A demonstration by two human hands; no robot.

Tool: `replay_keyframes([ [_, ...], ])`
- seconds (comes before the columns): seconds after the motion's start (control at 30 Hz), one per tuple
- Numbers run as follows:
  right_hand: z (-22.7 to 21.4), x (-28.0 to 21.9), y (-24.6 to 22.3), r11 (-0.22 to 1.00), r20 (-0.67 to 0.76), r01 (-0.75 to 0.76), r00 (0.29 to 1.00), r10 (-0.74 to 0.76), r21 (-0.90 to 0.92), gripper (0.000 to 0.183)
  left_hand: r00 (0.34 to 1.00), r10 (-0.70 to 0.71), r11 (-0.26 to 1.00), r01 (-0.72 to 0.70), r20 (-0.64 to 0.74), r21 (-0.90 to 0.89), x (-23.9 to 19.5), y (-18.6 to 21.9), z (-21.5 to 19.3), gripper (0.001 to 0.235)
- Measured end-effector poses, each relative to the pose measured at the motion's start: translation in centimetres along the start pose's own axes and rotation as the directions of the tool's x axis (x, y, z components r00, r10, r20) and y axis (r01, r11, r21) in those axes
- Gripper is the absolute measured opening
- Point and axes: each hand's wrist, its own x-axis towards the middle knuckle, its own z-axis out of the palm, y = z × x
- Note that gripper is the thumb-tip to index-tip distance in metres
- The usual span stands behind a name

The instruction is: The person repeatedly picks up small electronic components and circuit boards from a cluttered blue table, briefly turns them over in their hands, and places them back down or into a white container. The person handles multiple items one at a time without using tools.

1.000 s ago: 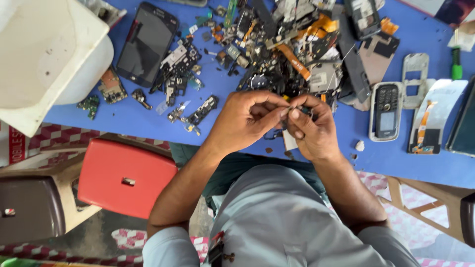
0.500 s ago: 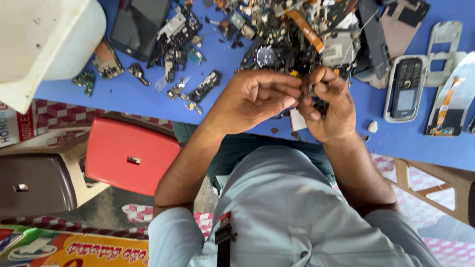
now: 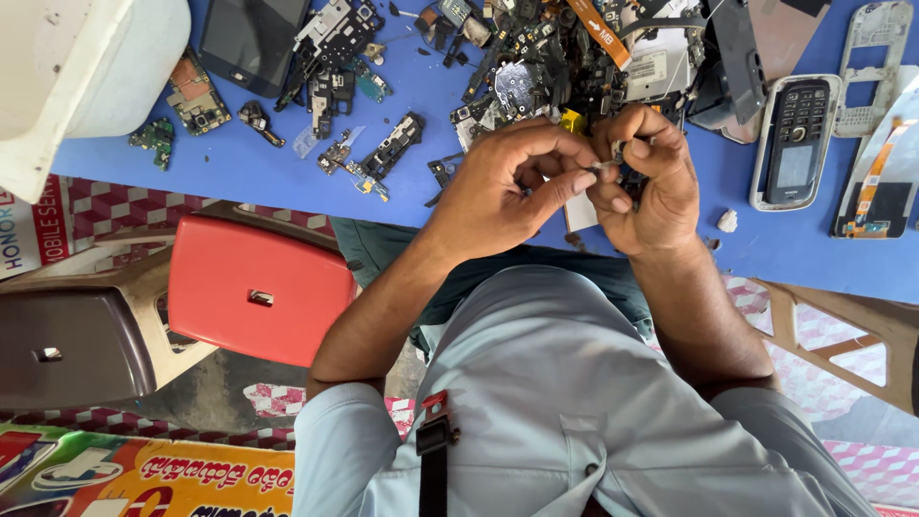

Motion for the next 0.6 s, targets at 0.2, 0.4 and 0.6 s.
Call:
replay_keyframes([
  [0.2,0.1,0.1,0.0,1.0,-0.016,0.002,1.0,-0.002,-0.017,0.011,0.986,-0.149,0.959,0.161,0.071,-0.231,-0.2,-1.4,-0.2,0.011],
  [0.4,0.3,0.2,-0.2,0.999,0.004,-0.034,0.999,0.034,-0.012,0.013,0.989,-0.109,0.922,0.138,0.101,-0.361,0.0,-1.9,-0.1,0.011],
  [0.6,1.0,0.1,-0.4,0.997,0.053,0.007,0.999,-0.003,-0.078,0.029,0.995,-0.101,0.995,0.101,0.023,0.016,-0.3,0.8,0.2,0.012],
])
